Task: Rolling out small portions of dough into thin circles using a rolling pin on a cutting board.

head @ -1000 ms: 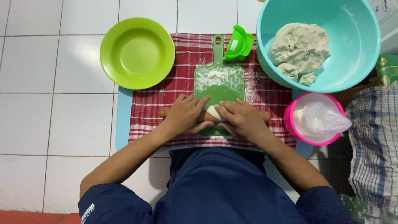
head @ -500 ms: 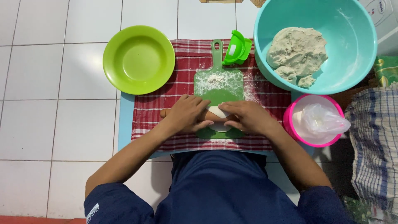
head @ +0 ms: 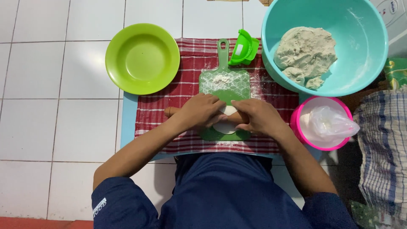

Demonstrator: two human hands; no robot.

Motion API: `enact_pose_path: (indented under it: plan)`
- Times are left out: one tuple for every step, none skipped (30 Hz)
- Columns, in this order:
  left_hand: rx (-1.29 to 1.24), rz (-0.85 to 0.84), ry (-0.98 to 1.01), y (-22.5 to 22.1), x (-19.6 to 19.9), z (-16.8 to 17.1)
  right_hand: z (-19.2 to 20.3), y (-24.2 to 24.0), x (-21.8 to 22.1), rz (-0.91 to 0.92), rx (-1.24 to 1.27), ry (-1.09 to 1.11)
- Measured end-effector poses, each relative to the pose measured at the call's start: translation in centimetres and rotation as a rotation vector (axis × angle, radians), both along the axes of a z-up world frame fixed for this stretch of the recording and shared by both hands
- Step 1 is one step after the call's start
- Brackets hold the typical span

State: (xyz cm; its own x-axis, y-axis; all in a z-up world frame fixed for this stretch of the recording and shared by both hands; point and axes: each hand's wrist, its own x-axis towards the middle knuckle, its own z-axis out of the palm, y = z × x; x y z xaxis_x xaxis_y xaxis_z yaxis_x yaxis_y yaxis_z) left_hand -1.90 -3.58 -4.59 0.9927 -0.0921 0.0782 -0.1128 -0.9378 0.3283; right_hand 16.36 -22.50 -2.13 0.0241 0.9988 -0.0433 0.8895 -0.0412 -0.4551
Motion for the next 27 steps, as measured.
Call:
enact_pose_path:
  plan:
    - [-0.001, 0.0, 0.0, -0.1, 0.0, 0.5, -0.3, 0.0, 0.0, 0.0, -0.001, 0.0]
    - [0.024, -0.001, 0.013, -0.2, 0.0, 1.1, -0.5, 0.0, 0.0, 0.01, 0.009, -0.013]
    - [0.05, -0.003, 0.026, -0.2, 0.0, 1.7, -0.7, 0.1, 0.0, 0.019, 0.02, -0.027]
    - [0.049, -0.003, 0.027, -0.2, 0.0, 0.6, -0.8, 0.0, -0.1, 0.019, 0.02, -0.026]
    - [0.149, 0.022, 0.031, -0.1, 0.1, -0.6, -0.8, 0.0, -0.2, 0.013, 0.012, -0.034]
    - [0.247, 0.045, 0.036, -0.1, 0.1, -1.7, -0.9, -0.1, -0.2, 0.005, 0.004, -0.041]
    - [0.246, 0.045, 0.037, 0.0, 0.0, -1.8, -0.9, -0.1, -0.2, 0.005, 0.003, -0.04]
    - [0.245, 0.03, 0.018, 0.2, -0.2, -1.8, -0.9, 0.0, -0.2, 0.005, 0.0, -0.035]
    - [0.244, 0.015, 0.0, 0.4, -0.4, -1.8, -1.0, 0.0, -0.1, 0.005, -0.003, -0.03]
    - [0.243, 0.015, 0.001, 0.3, -0.4, -1.9, -1.0, 0.0, -0.1, 0.006, -0.004, -0.029]
    - [0.276, 0.0, -0.033, 0.2, -0.5, -2.1, -1.1, -0.1, -0.1, 0.027, 0.014, -0.039]
    - [0.308, -0.017, -0.068, 0.1, -0.4, -2.2, -1.1, -0.1, 0.0, 0.046, 0.032, -0.051]
    - [0.308, -0.017, -0.069, 0.1, -0.6, -1.7, -1.6, -0.3, 0.0, 0.045, 0.032, -0.051]
    - [0.297, -0.022, -0.069, 0.1, -0.8, -1.3, -2.1, -0.6, 0.0, 0.038, 0.068, -0.056]
    - [0.285, -0.027, -0.069, 0.0, -1.0, -0.8, -2.6, -1.0, -0.1, 0.031, 0.105, -0.062]
    - [0.283, -0.027, -0.067, -0.1, -1.1, -0.4, -1.6, -1.4, -0.5, 0.032, 0.103, -0.059]
    - [0.27, -0.033, -0.058, -0.3, -1.3, 0.0, -0.7, -1.8, -0.9, -0.004, 0.172, -0.217]
    - [0.26, -0.036, -0.051, -0.3, -1.5, 0.5, 0.3, -2.0, -1.2, -0.038, 0.244, -0.376]
    - [0.26, -0.032, -0.049, -0.3, -1.7, 1.9, 1.8, -2.4, -1.4, -0.035, 0.245, -0.375]
    - [0.174, -0.033, 0.008, -0.3, -1.9, 3.3, 3.2, -2.9, -1.6, -0.089, 0.383, -0.285]
    - [0.088, -0.033, 0.065, -0.3, -2.0, 4.6, 4.6, -3.4, -1.8, -0.145, 0.52, -0.194]
    - [0.087, -0.035, 0.064, -0.4, -2.1, 5.8, 5.2, -4.0, -1.9, -0.146, 0.519, -0.195]
    - [-0.014, -0.02, 0.15, -0.4, -2.2, 6.9, 5.8, -4.6, -1.9, -0.19, 0.592, -0.05]
    - [-0.115, -0.003, 0.236, -0.4, -2.4, 8.1, 6.3, -5.1, -2.0, -0.232, 0.665, 0.097]
    - [-0.115, -0.002, 0.236, -0.1, -2.4, 8.6, 5.7, -5.3, -1.4, -0.232, 0.665, 0.098]
    - [-0.221, 0.006, 0.276, 0.1, -2.3, 9.1, 5.1, -5.5, -0.8, -0.243, 0.752, 0.222]
    - [-0.327, 0.014, 0.316, 0.4, -2.3, 9.5, 4.5, -5.7, -0.2, -0.254, 0.838, 0.347]
